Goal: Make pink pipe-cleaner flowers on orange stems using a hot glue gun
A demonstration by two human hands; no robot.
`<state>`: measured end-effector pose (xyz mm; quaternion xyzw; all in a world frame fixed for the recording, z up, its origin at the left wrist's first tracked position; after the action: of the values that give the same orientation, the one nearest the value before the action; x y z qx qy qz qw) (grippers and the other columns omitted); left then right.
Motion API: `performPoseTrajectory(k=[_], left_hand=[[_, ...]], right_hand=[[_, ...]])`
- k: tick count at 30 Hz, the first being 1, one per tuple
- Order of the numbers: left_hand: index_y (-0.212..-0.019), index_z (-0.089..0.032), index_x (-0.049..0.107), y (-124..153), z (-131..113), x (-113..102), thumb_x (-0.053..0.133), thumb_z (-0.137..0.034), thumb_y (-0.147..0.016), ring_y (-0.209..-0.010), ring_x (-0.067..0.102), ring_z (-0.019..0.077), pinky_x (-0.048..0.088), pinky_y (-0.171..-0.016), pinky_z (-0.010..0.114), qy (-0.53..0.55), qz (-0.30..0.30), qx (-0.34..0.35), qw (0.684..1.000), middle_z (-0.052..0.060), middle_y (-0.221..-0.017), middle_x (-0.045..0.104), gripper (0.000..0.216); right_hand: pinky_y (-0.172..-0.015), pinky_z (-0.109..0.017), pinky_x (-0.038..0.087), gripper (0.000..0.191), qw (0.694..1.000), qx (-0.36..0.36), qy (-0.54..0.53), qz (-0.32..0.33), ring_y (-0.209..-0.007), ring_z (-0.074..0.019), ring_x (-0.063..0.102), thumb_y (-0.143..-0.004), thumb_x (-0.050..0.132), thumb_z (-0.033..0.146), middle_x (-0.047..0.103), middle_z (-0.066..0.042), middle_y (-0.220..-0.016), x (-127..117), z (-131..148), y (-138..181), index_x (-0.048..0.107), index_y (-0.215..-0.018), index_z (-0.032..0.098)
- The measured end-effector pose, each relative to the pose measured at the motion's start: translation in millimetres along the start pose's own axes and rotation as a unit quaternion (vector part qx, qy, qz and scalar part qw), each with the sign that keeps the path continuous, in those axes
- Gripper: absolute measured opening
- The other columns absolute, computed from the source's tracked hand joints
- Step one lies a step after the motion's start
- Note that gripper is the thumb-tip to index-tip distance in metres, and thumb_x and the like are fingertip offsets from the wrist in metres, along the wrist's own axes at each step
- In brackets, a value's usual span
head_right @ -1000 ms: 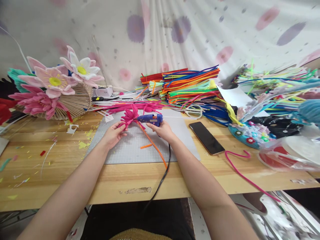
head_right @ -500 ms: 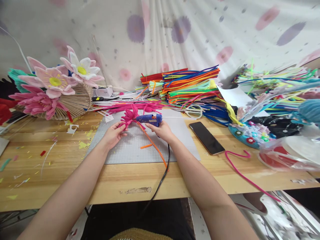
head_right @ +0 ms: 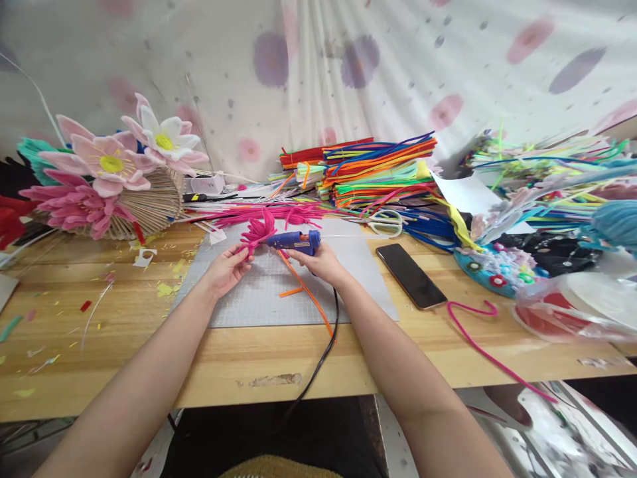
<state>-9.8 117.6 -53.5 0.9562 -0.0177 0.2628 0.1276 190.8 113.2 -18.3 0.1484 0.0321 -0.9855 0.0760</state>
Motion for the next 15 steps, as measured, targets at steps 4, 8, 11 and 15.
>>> performPoseTrajectory(k=[4,8,11,15], left_hand=[[-0.078,-0.013,0.061,-1.1,1.2,0.1,0.064,-0.006,-0.069,-0.054,0.06,0.0066,0.048,-0.044,0.013,0.006,0.007,-0.001,1.0,-0.001,-0.064,0.064,0.012],[-0.078,-0.013,0.061,-2.0,2.3,-0.4,0.064,-0.006,-0.068,-0.055,0.06,0.0067,0.047,-0.044,0.013,0.004,0.008,-0.002,1.0,-0.001,-0.065,0.064,0.012],[-0.078,-0.013,0.061,-1.4,1.7,-0.3,0.062,-0.005,-0.07,-0.055,0.06,0.0066,0.047,-0.044,0.013,0.004,0.004,-0.003,1.0,-0.001,-0.065,0.063,0.011],[-0.078,-0.012,0.061,-0.8,1.0,0.6,0.062,-0.004,-0.07,-0.055,0.059,0.0066,0.046,-0.044,0.013,0.005,0.002,-0.002,1.0,0.0,-0.066,0.063,0.011]], right_hand=[[-0.041,-0.022,0.028,0.04,1.0,-0.014,-0.012,0.011,-0.042,-0.0057,0.036,-0.06,0.065,0.055,0.044,0.005,-0.049,5.3,4.9,2.0,0.053,-0.067,0.017],[-0.044,-0.022,0.03,0.041,0.999,-0.031,-0.011,0.014,-0.045,-0.0066,0.038,-0.06,0.065,0.056,0.046,0.004,-0.052,7.1,6.8,1.6,0.055,-0.069,0.017],[-0.044,-0.022,0.03,0.041,0.999,-0.034,-0.002,0.011,-0.046,-0.0067,0.038,-0.06,0.065,0.056,0.046,0.004,-0.051,5.5,4.2,-0.3,0.055,-0.068,0.017],[-0.043,-0.022,0.029,0.041,1.0,-0.028,0.002,0.006,-0.044,-0.0062,0.036,-0.061,0.064,0.056,0.044,0.004,-0.049,2.7,1.6,-1.4,0.056,-0.067,0.016]])
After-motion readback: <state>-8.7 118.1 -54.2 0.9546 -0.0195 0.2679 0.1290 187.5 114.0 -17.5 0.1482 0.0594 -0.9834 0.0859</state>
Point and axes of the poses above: each hand's wrist, its own y-axis away from the middle knuckle, its own x-axis out of the palm, z = x × y, the point moved 7 cm from there along -y, towards the middle knuckle
